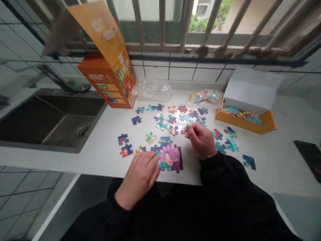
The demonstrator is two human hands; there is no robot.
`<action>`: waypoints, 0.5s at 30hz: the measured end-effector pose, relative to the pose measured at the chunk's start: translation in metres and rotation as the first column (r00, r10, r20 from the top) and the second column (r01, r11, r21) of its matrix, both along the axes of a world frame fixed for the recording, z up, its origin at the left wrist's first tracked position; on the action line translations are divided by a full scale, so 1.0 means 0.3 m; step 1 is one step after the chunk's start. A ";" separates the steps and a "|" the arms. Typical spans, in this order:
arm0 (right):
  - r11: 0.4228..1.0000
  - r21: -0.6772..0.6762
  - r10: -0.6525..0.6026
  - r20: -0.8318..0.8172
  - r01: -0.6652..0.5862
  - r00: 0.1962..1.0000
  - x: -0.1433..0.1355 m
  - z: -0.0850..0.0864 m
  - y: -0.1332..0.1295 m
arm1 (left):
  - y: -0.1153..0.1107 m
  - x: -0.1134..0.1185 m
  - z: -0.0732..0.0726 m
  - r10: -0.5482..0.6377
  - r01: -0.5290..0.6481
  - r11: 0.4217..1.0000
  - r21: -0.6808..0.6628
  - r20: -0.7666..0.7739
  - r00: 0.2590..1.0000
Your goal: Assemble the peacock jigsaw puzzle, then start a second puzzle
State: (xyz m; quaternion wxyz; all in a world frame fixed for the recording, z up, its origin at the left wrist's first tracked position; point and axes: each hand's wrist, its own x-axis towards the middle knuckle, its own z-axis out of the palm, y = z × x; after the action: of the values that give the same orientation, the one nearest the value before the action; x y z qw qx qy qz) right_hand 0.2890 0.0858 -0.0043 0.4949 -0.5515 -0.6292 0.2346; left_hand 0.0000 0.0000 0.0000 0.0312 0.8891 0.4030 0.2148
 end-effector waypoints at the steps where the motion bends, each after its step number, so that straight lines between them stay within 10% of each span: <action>1: 1.000 0.018 -0.016 0.011 0.016 1.000 0.001 0.007 -0.003 | -0.007 -0.017 0.000 0.037 -0.037 0.999 0.018 0.013 0.999; 15: 0.875 0.145 -0.413 -0.272 0.461 0.869 0.009 0.047 -0.011 | -0.019 -0.138 -0.093 0.231 -0.246 0.953 0.177 0.104 0.967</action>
State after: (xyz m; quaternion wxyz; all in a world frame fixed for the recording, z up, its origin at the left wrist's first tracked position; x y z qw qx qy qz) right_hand 0.2917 0.0824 0.0100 0.6596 -0.5948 -0.4455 0.1129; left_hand -0.0413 -0.0056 -0.0280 -0.0626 0.8232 0.4837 0.2907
